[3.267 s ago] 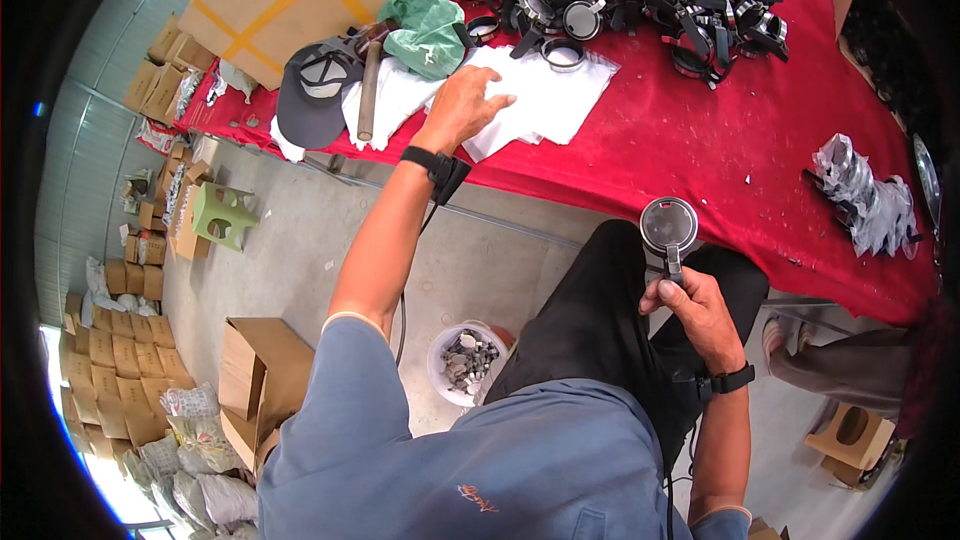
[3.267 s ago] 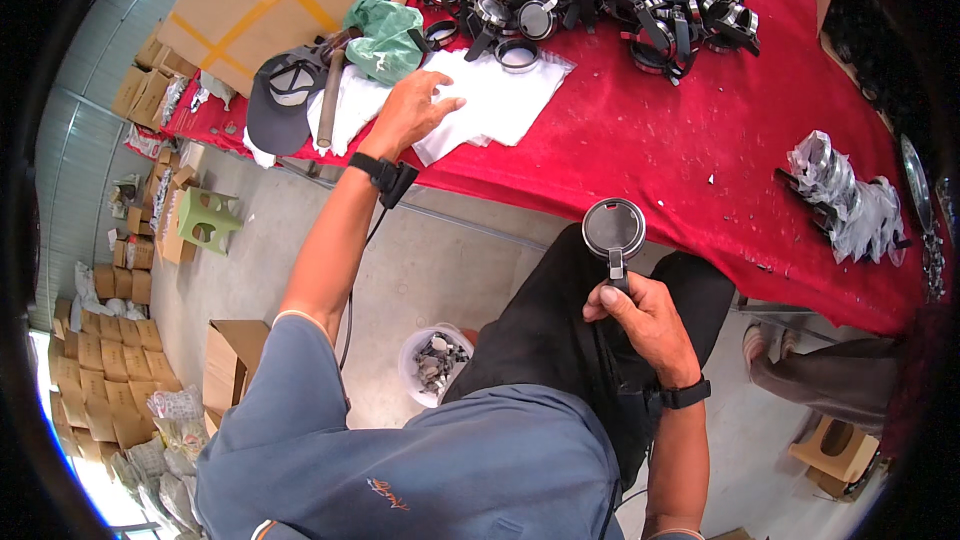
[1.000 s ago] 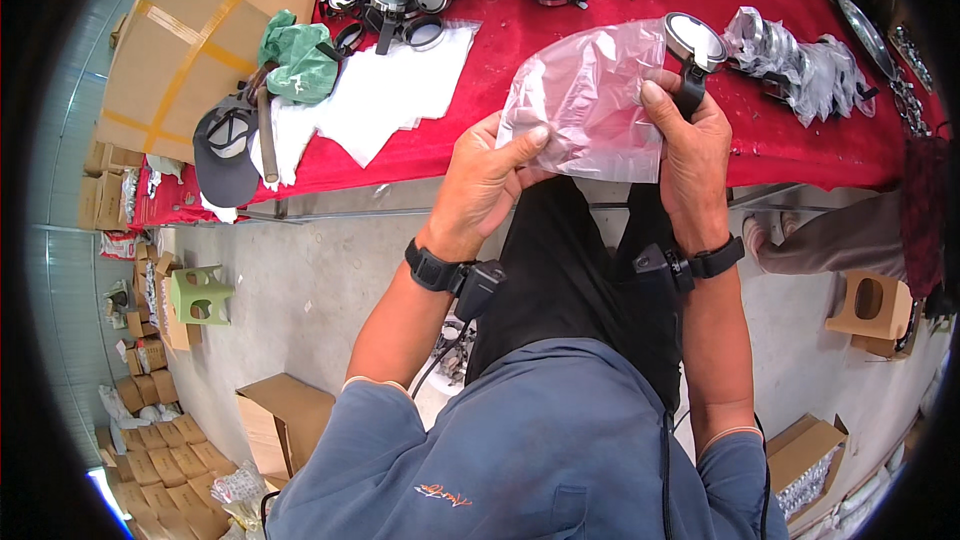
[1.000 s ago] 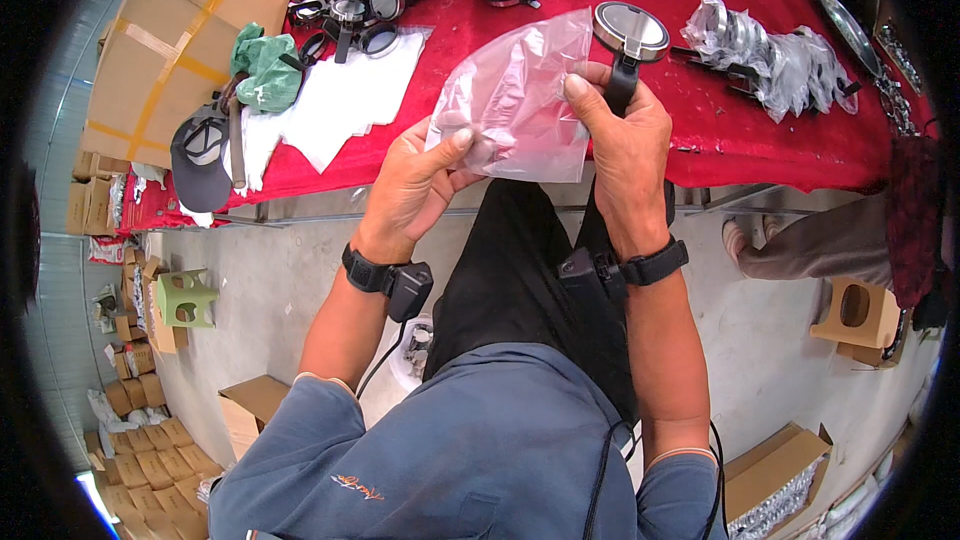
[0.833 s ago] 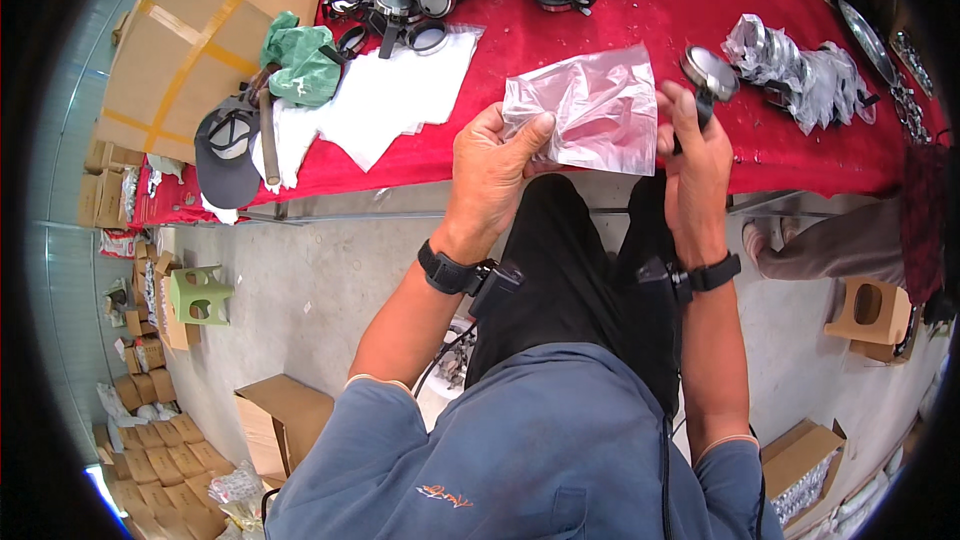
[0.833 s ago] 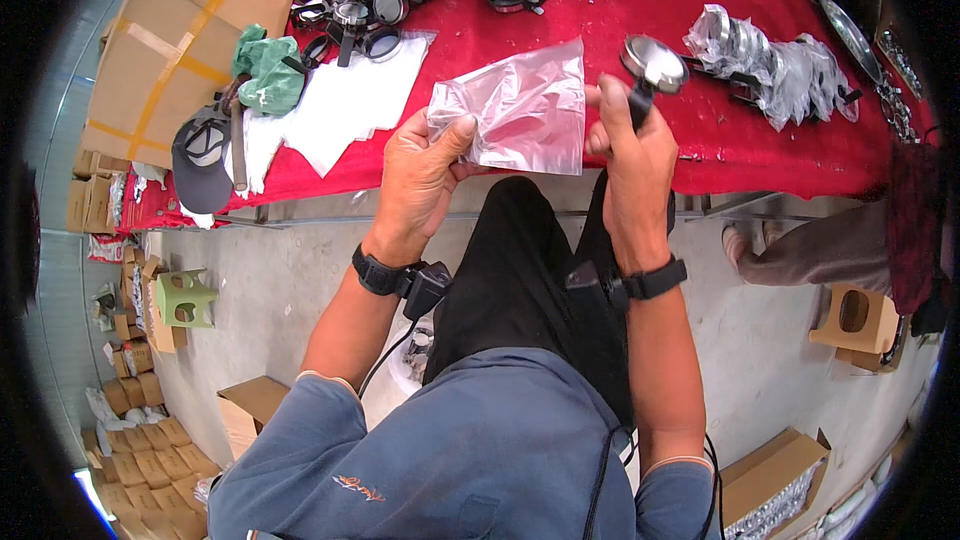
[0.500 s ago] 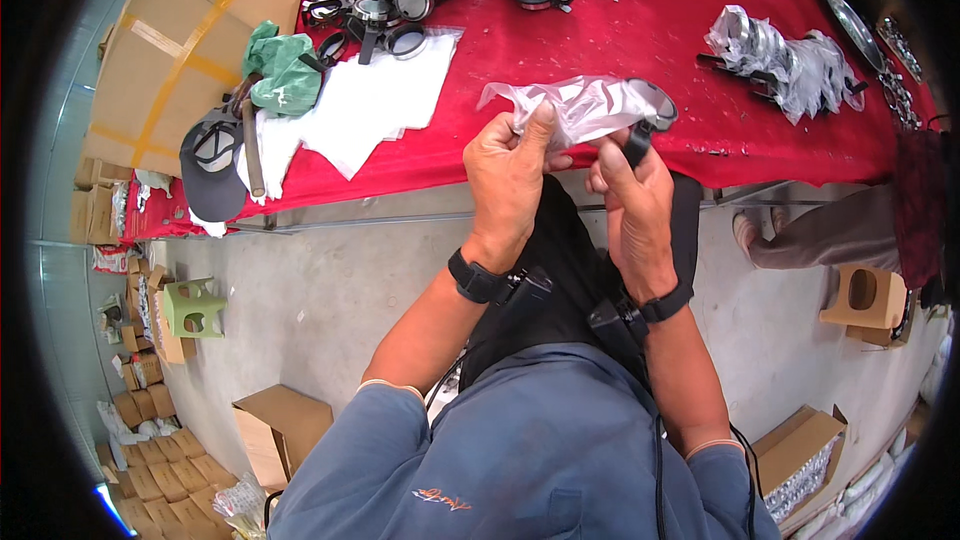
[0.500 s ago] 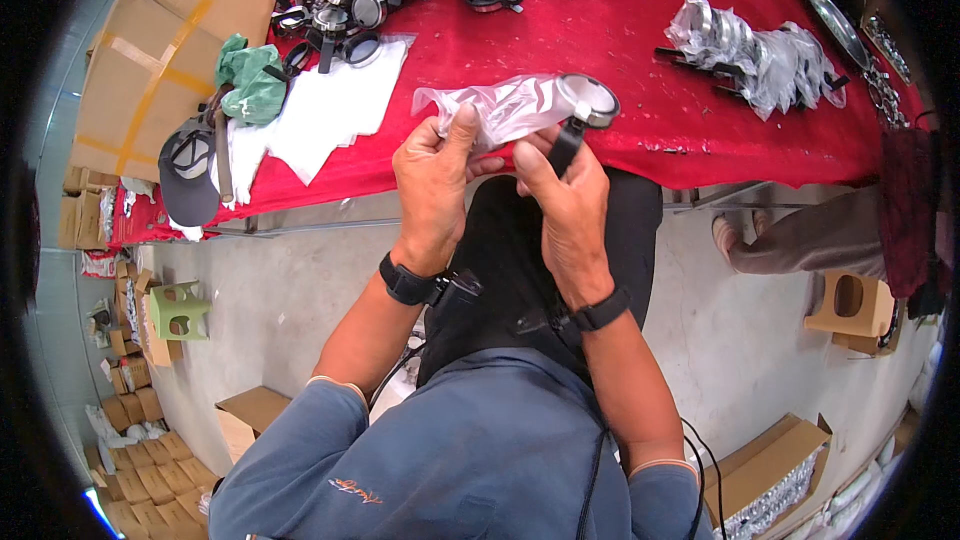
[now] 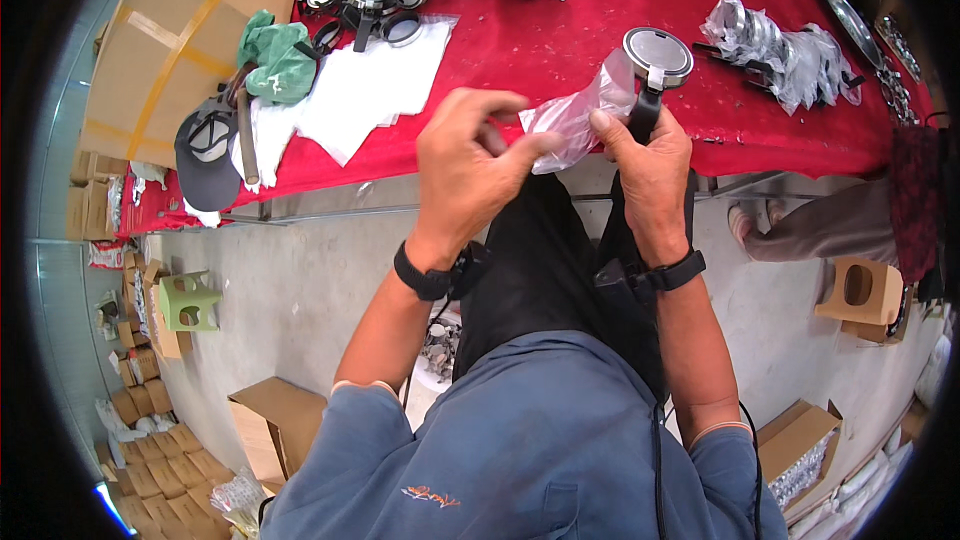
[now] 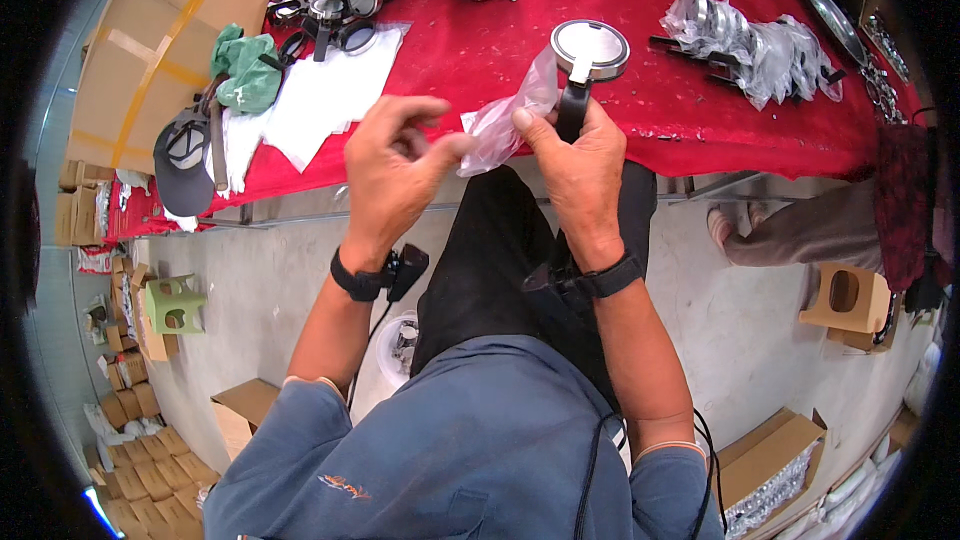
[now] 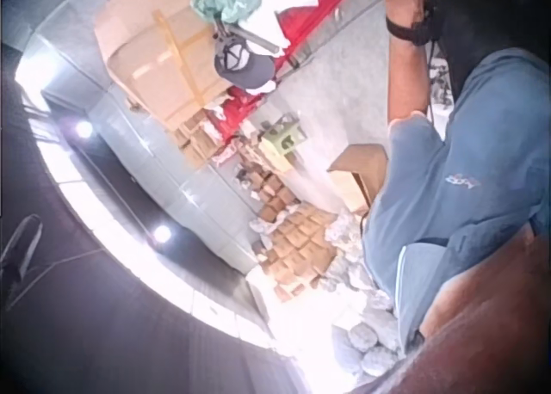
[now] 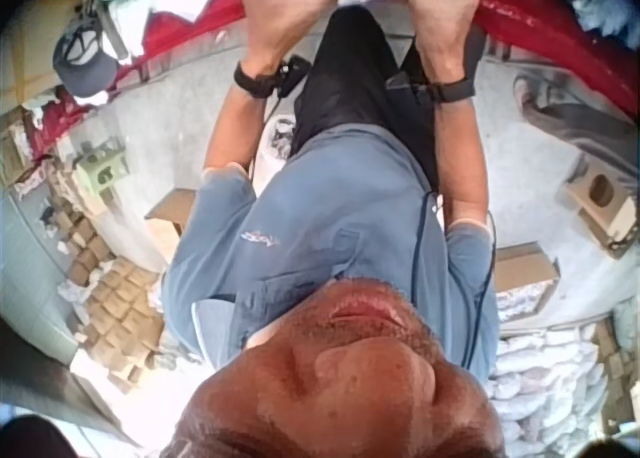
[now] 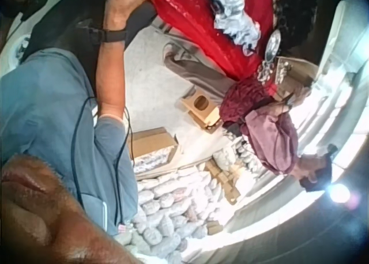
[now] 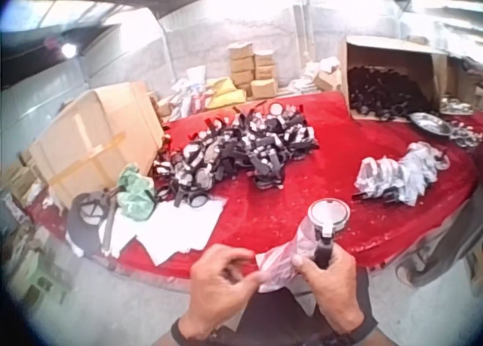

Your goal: The recorder is packaging round metallic components into plastic bags and placing them into boxes.

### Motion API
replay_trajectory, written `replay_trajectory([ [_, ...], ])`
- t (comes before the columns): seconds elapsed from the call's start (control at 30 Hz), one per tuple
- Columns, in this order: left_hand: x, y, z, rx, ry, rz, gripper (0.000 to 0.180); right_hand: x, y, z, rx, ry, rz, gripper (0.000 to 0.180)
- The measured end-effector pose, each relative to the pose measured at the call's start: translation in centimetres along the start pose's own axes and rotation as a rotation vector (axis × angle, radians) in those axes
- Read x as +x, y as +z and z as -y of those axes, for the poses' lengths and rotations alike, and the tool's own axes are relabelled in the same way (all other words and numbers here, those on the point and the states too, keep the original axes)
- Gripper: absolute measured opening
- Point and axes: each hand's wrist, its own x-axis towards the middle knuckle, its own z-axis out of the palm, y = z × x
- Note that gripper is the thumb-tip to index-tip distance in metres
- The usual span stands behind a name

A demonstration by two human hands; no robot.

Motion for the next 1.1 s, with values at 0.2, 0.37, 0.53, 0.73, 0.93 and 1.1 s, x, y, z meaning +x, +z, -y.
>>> replay_trajectory([
  [0.2,1.3,1.3,1.0,-0.177,0.016,0.310,0.020,-0.6,0.6,1.3,0.034,-0.003,0.031,0.028],
  [0.37,1.6,1.2,1.0,-0.681,-0.445,0.166,0.013,0.5,-3.0,0.1,-0.151,0.021,0.019,0.035],
  [0.53,2.2,1.9,1.1,-0.543,-0.398,0.162,0.015,0.0,-6.2,0.1,-0.446,-0.191,-0.128,0.039],
  [0.73,1.9,3.3,-0.6,-0.314,-0.261,0.208,0.016,-5.4,-8.9,0.0,0.331,0.155,0.342,0.028],
  [0.93,1.1,4.0,-0.7,-0.205,-0.024,0.321,0.017,-4.4,-6.3,-0.7,-0.542,-0.102,0.459,0.026],
  [1.1,1.0,4.6,-0.5,-0.219,0.051,0.529,0.023,-3.2,-4.7,-1.0,-0.576,-0.101,0.377,0.027],
])
